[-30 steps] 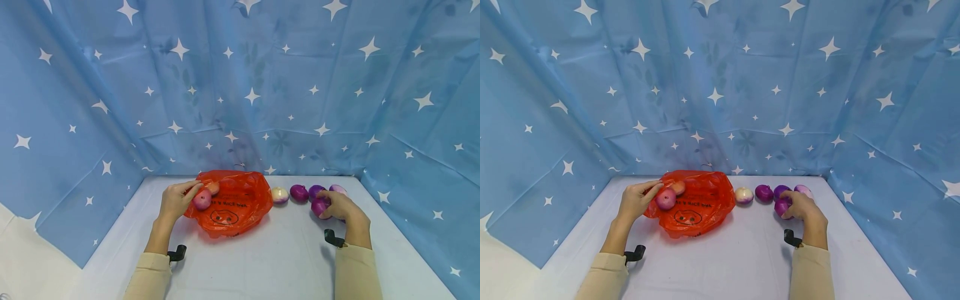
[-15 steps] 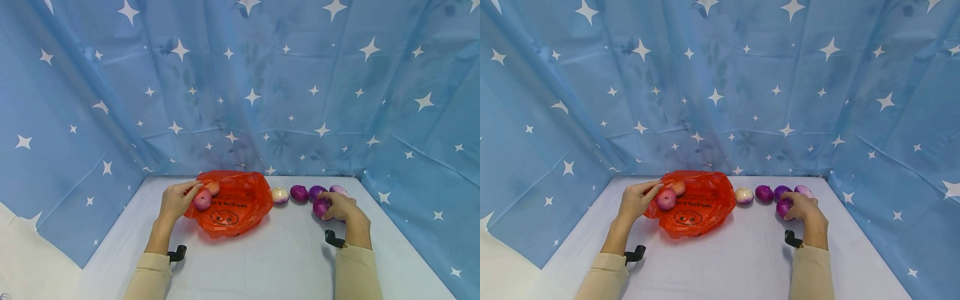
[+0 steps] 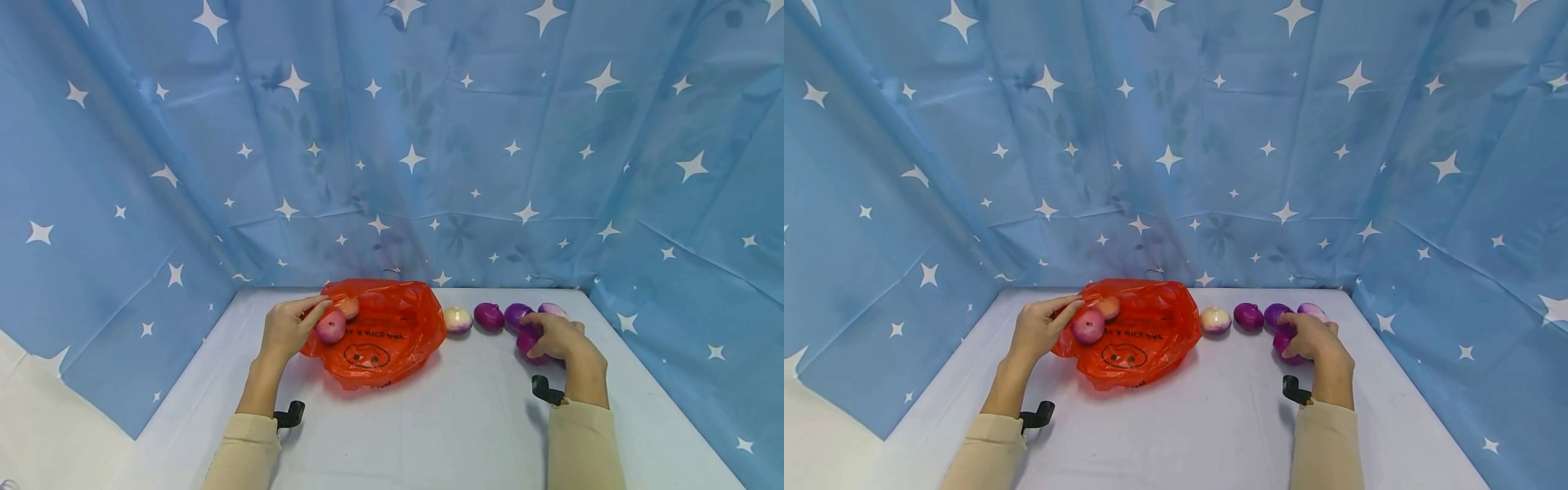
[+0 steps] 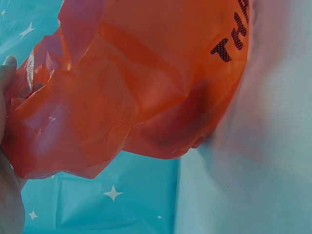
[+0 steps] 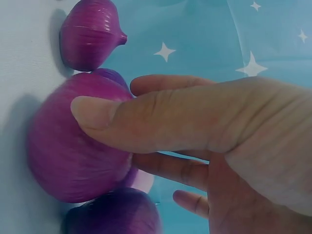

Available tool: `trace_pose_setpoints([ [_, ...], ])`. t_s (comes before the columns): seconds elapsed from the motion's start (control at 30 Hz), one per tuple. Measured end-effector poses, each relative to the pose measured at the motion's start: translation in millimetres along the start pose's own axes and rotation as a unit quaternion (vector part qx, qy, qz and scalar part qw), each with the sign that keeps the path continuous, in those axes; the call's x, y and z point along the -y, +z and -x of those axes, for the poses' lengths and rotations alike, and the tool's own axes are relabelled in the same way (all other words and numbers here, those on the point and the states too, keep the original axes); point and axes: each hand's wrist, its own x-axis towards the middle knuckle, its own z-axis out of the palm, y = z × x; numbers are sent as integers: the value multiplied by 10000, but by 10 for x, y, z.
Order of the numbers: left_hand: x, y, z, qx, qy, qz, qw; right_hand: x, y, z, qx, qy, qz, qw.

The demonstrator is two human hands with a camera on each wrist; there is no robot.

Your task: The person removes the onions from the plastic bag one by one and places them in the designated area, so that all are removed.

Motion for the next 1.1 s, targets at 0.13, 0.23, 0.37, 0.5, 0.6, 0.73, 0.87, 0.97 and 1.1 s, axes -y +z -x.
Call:
trace_pose_setpoints([
  [0.13,-1,-2,-2,-18,25,-2,10000,32,0,10,-77,-98,-30,9999],
  [0.23,-5,-4,-5,-31,36,-5,10000,85,15,-4,-235,-437,-72,9987],
  [0.37,-1,2,-5,-23,28,6,10000,214,44,-29,-534,-1137,-145,9920],
  [0.5,2,11,-4,-3,8,1,10000,381,74,-41,-820,-1854,-285,9788],
  [0.6,-2,10,-4,-11,6,5,10000,505,105,-52,-951,-2203,-401,9699],
  [0.73,-12,6,-10,-19,12,-31,10000,648,153,-73,-1017,-2427,-522,9633],
  [0.87,-19,2,-17,-1,17,-88,10000,783,219,-84,-976,-2567,-692,9591],
  [0.97,-22,0,-18,14,4,-103,9999,901,290,-91,-1014,-2752,-703,9534],
  [1.1,-23,-4,-14,15,6,-130,9999,1090,419,-96,-1142,-3134,-640,9406],
])
